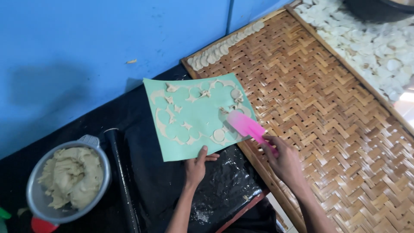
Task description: Removing cut dough circles from a template and rolling out remaining dough.
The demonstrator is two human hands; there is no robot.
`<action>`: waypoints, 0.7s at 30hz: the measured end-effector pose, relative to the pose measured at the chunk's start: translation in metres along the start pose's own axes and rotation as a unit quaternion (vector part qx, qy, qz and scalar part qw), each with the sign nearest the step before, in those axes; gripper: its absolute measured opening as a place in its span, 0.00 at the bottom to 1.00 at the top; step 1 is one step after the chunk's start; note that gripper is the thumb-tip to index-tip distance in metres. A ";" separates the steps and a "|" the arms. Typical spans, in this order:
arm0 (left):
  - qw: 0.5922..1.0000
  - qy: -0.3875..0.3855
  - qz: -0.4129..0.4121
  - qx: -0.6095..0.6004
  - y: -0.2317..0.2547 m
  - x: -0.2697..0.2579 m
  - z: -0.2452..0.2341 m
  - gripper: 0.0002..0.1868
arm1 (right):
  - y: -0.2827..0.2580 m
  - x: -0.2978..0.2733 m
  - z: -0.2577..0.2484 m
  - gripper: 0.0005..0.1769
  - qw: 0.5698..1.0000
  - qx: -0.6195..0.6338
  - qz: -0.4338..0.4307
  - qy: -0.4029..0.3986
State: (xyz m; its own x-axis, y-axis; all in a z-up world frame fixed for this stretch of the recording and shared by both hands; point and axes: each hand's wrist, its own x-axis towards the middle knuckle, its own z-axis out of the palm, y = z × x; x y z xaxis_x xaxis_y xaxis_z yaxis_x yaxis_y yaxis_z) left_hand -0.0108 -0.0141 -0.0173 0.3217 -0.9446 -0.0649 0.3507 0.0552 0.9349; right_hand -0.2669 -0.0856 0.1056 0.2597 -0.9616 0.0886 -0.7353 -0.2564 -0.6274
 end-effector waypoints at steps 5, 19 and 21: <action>0.999 0.031 -0.005 0.029 -0.001 -0.004 0.006 0.20 | -0.015 -0.001 -0.003 0.17 0.998 -0.052 -0.017 0.015; 0.998 0.036 0.024 0.045 0.011 -0.010 0.011 0.18 | -0.014 -0.007 -0.004 0.15 0.992 -0.120 -0.029 -0.034; 0.998 0.041 0.013 0.035 0.016 -0.010 0.012 0.17 | -0.013 -0.003 0.000 0.17 0.995 -0.089 -0.021 -0.046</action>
